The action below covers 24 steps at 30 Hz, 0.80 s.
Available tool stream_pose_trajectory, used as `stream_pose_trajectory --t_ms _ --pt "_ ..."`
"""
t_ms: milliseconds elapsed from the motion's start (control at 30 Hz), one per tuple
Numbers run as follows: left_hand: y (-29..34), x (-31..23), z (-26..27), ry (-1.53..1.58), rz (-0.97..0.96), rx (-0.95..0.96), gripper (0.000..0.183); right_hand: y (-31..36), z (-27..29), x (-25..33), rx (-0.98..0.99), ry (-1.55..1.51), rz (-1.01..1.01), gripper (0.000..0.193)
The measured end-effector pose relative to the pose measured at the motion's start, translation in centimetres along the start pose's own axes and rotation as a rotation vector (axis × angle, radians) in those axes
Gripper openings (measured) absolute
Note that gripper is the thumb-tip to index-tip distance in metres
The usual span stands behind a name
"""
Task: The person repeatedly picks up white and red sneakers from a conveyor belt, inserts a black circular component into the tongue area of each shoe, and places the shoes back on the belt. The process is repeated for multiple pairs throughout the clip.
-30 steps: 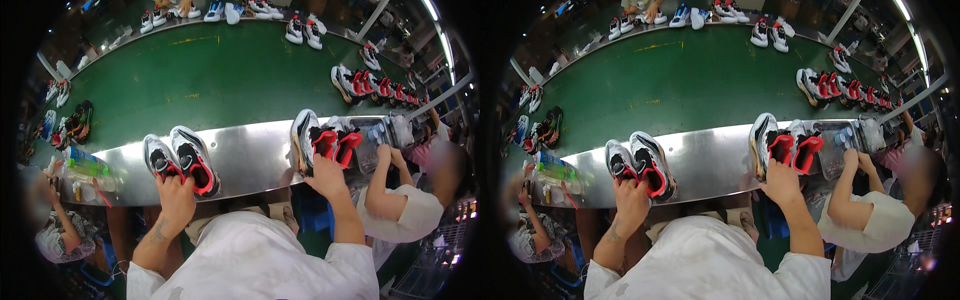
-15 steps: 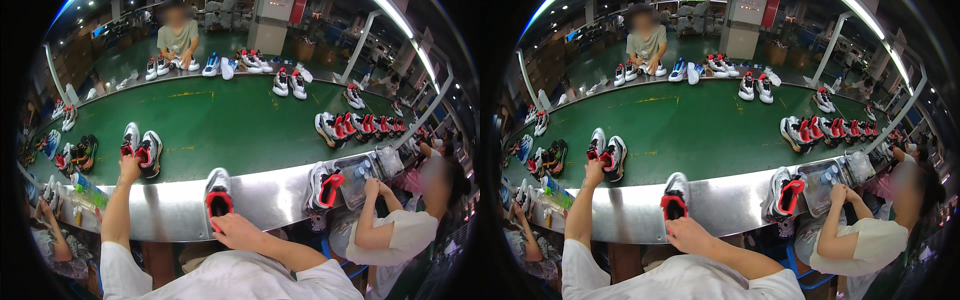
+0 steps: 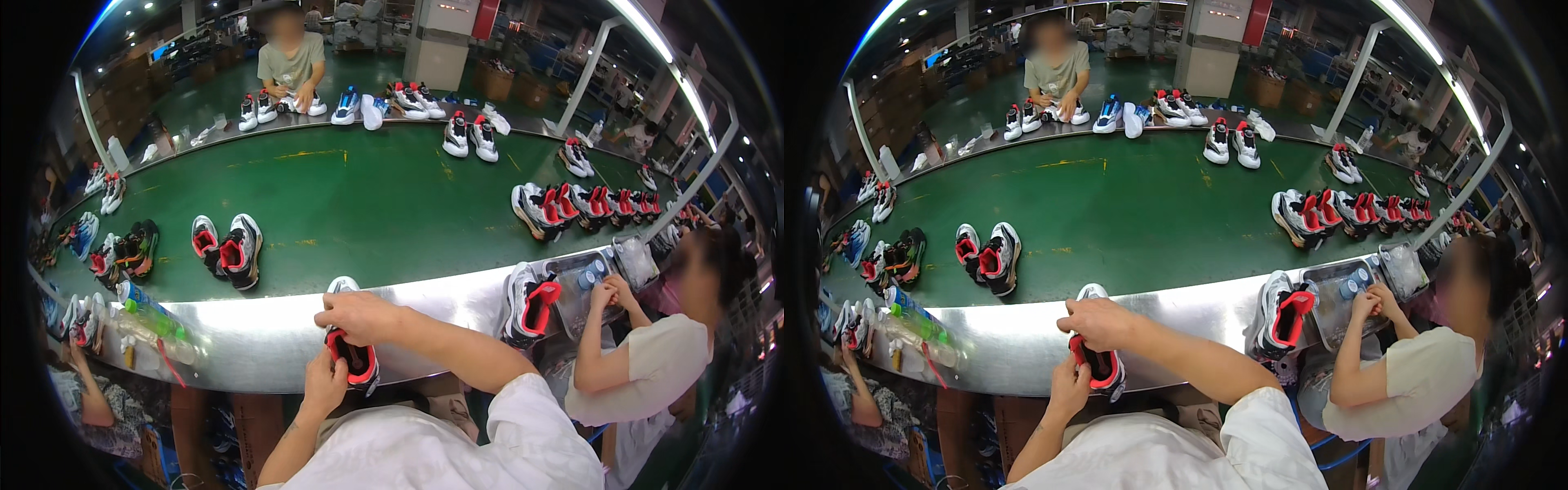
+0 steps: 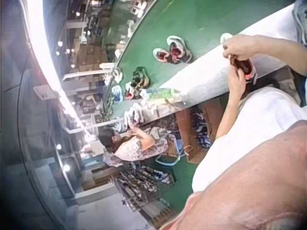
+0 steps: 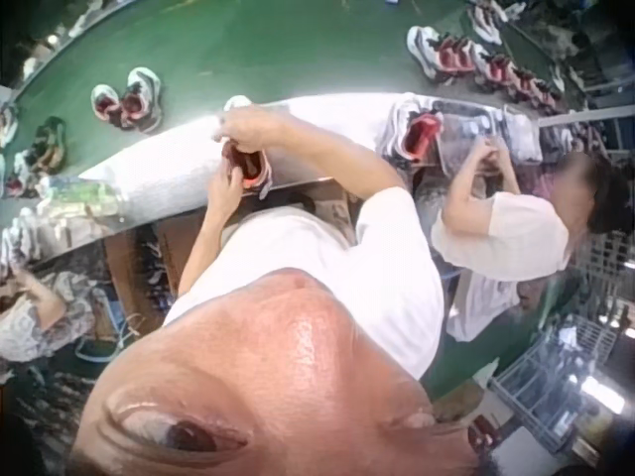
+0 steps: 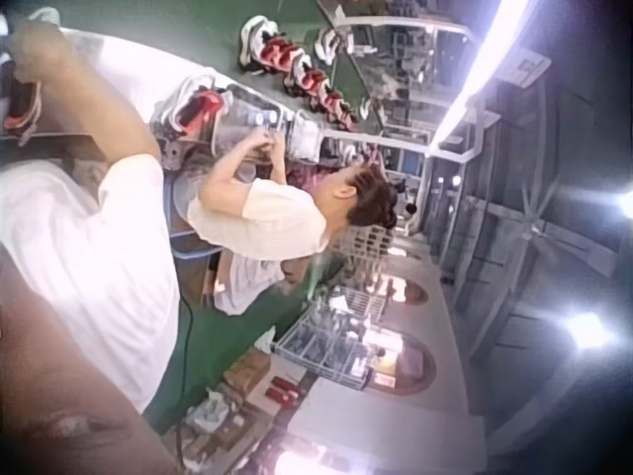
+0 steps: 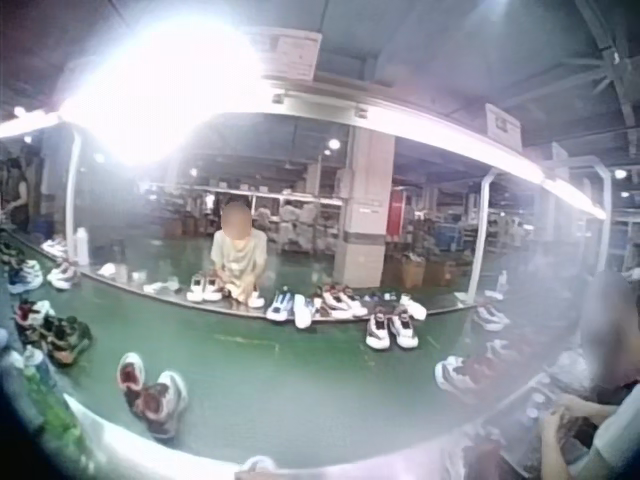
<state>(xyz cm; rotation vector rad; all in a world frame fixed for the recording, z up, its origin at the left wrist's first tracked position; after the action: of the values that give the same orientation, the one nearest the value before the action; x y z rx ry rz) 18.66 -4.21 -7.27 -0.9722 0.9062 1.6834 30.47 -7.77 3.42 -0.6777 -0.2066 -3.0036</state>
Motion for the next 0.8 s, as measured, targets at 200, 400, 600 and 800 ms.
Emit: stream_pose_trajectory --t_ms 200,400,600,800 --pt "-0.8 -0.5 -1.1 -0.038 -0.119 -0.072 0.019 1.4 -3.5 1.1 0.148 0.121 -0.040 0.015" --pt "-1.4 -8.3 3.0 -0.285 -0.286 0.008 0.046 7.8 -3.2 1.2 -0.252 -0.012 0.059 0.086" --pt "-2.9 -14.8 -0.3 -0.331 -0.459 0.299 0.051 11.2 -6.9 -2.6 -0.446 -0.421 -0.518 0.088" --pt "-4.3 -12.2 -2.3 -0.679 -0.472 0.310 0.030 12.7 -11.9 -5.7 -0.370 -1.157 -0.610 0.040"
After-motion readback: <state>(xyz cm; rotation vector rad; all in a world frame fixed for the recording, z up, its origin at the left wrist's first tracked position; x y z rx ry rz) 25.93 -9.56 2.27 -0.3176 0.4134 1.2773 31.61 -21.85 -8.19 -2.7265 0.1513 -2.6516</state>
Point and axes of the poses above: each hand's wrist, its own y-axis away from the middle knuckle, its own z-axis out of the back of the hand, x = y × z, the point moved 9 cm from there along -y, towards the middle knuckle, and after that the axes turned 12 degrees about x, right-handed, at the moved point
